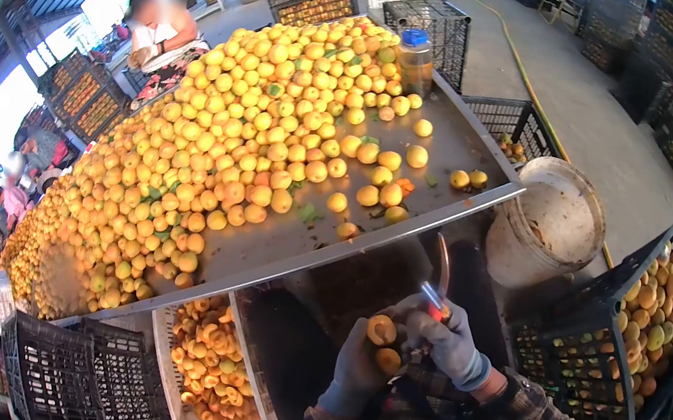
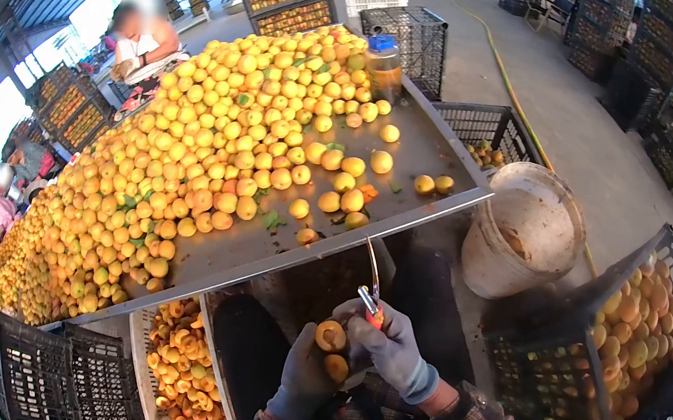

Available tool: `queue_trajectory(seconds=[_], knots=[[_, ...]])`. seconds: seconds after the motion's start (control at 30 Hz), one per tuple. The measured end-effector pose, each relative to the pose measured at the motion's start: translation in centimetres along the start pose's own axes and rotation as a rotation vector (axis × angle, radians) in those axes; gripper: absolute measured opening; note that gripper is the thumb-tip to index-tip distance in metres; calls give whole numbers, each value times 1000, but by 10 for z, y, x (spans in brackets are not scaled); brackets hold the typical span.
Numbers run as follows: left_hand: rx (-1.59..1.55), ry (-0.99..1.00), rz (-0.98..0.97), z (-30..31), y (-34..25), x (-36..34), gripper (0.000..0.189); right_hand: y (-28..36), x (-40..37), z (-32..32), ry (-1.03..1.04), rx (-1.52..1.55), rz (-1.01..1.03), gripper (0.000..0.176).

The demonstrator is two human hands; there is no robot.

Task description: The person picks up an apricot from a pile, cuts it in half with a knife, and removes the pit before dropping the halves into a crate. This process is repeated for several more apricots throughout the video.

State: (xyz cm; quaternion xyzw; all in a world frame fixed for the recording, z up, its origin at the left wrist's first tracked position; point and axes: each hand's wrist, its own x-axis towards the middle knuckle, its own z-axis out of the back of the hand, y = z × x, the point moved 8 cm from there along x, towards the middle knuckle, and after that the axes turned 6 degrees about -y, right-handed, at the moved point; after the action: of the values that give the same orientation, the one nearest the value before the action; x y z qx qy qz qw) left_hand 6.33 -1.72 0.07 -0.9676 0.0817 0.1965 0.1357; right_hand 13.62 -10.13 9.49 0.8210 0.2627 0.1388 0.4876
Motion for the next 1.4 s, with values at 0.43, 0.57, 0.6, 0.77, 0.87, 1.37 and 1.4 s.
queue_trajectory(seconds=[0.43, 0.57, 0.6, 0.77, 0.87, 1.37, 1.4], knots=[[346, -230, -152, -9, 33, -14, 54, 13, -2, 6, -353, 195, 158, 16], [1053, -138, -585, -42, 14, -29, 45, 5, -1, 5, -372, 201, 127, 17], [1029, -109, -635, -45, 13, -31, 41, 2, 0, 5, -384, 162, 114, 17], [898, -217, -641, -24, 15, -22, 41, 10, -4, -10, -324, -178, 370, 20], [792, -232, -572, -17, 13, -22, 33, -7, 5, 0, -368, 246, 34, 17], [549, -224, -401, 11, 5, -7, 44, -20, 23, 0, -319, 470, -170, 13], [196, -239, -226, 18, 10, -5, 46, -17, 25, 2, -207, 404, -78, 15]])
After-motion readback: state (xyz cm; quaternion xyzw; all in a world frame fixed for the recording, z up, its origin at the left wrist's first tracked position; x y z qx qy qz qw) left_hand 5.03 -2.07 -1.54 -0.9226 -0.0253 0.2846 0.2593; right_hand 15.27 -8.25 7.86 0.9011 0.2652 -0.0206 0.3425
